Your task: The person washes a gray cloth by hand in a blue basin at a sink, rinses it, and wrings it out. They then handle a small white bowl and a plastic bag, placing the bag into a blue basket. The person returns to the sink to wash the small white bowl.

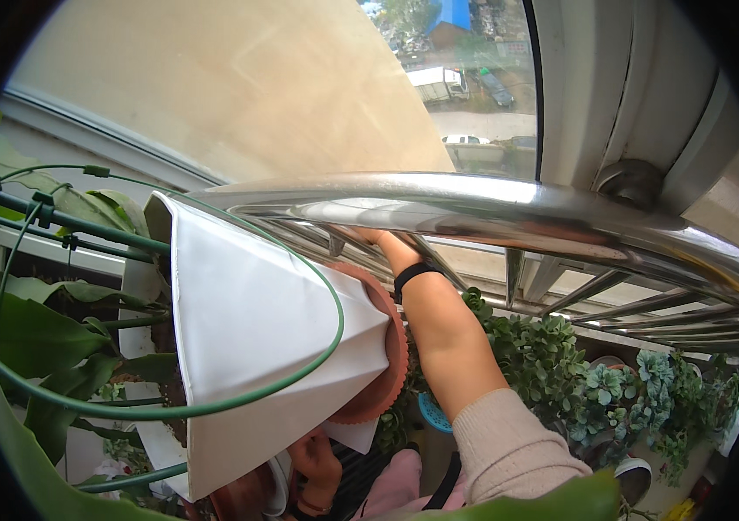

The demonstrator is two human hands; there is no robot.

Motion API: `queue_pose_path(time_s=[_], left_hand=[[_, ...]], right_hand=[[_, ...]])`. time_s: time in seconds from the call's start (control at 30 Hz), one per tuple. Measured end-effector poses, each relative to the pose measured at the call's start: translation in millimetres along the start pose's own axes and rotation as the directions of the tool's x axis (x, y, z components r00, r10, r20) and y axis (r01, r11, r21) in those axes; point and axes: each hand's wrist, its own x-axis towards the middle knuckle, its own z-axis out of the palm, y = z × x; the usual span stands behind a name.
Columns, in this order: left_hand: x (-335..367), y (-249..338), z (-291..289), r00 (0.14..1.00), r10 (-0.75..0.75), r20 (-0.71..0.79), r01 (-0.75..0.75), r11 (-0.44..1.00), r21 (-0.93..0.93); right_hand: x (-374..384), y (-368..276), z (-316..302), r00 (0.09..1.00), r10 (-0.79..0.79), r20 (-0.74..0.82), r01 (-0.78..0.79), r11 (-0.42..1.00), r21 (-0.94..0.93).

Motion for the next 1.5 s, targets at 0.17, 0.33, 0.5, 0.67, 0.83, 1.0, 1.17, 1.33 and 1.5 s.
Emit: queue_pose_path(time_s=[0.17,0.33,0.5,0.67,0.83,1.0,1.17,1.33,1.5], left_hand=[[-2,-1,2,0.997,-0.071,-0.032,0.069,0.996,-0.054],[-1,2,-2,1.0,-0.009,0.019,0.009,1.0,0.027],[-2,-1,-4,0.995,0.067,0.07,-0.075,0.99,0.12],[-7,-10,-3,0.995,0.062,0.082,-0.074,0.986,0.151],[-8,-15,-6,0.988,0.092,0.124,-0.116,0.972,0.205],[-5,-14,-4,0.983,0.119,0.139,-0.147,0.966,0.214],[-2,-16,-1,0.972,0.181,0.152,-0.212,0.951,0.226],[0,-17,2,0.965,0.219,0.142,-0.251,0.931,0.266],[1,-12,6,0.978,0.174,0.118,-0.193,0.965,0.177]], right_hand=[[7,-3,8,1.0,-0.002,0.001,0.002,1.0,-0.005],[7,-3,6,1.0,0.002,0.013,-0.002,1.0,-0.017],[6,-3,2,1.0,0.007,0.025,-0.007,1.0,-0.025],[5,-5,3,1.0,0.005,0.031,-0.004,1.0,-0.031],[3,-4,1,0.999,0.011,0.031,-0.01,1.0,-0.025],[3,-6,0,0.999,0.017,0.03,-0.016,0.999,-0.034],[3,-8,0,0.999,0.018,0.029,-0.017,0.999,-0.042],[4,-9,0,0.999,0.021,0.031,-0.019,0.999,-0.043],[4,-9,-1,0.999,0.018,0.03,-0.017,0.999,-0.039]])
